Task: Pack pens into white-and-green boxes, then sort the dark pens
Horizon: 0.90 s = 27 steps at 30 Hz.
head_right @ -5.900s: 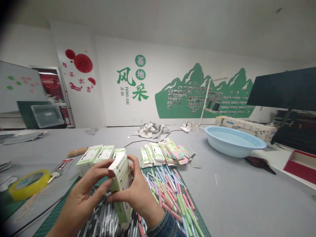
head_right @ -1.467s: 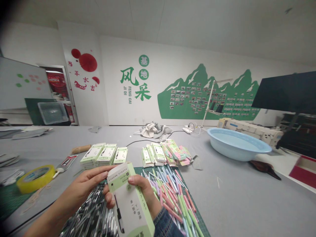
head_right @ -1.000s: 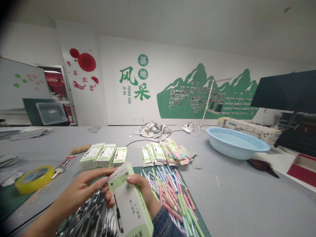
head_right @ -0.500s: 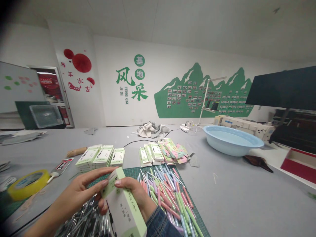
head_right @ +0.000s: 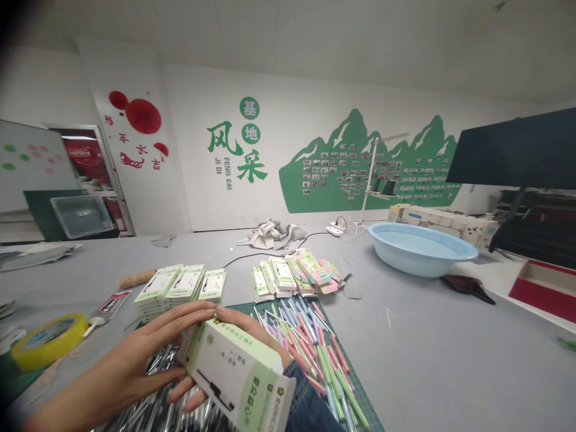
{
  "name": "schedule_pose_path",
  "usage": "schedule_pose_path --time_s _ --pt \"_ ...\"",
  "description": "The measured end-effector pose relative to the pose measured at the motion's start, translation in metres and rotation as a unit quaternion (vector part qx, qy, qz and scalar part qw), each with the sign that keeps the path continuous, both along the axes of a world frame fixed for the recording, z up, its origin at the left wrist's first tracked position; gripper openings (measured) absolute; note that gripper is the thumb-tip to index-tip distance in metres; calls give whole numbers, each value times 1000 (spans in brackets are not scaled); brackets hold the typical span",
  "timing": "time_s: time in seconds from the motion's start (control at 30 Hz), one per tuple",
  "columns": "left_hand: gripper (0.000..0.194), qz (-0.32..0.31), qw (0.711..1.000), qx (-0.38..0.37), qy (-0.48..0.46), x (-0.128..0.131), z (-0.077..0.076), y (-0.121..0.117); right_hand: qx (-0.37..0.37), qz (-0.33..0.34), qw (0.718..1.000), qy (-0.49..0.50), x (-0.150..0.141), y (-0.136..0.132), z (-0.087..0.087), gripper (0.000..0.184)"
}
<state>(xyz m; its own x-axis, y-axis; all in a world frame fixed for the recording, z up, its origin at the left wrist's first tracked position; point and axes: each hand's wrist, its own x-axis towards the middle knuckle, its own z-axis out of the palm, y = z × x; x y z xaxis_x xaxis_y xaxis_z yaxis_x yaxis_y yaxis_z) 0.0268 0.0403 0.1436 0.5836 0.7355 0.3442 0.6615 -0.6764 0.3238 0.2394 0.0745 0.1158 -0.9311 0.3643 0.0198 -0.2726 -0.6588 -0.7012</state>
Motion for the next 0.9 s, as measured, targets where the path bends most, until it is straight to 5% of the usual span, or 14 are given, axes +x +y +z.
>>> schedule_pose_path --time_s 0.1,0.17,0.27,0.37,0.6,0.9 --pt "62 10 1000 6 -26 0 2 24 -25 -11 1000 -8 0 12 -7 84" --pt "61 68 996 10 -59 -2 -1 55 -67 -161 985 9 -5 20 -16 75" --pt "61 302 953 32 -8 -1 -13 110 -146 -313 938 -23 -15 24 -26 49" --pt "59 437 895 14 92 11 -33 151 -141 -322 936 -28 -21 18 -26 30" --pt "53 488 859 27 152 45 -68 173 -39 -338 939 -50 -20 0 -6 20" --pt "48 459 875 5 152 57 -68 180 -44 -374 926 -21 -12 1 1 19"
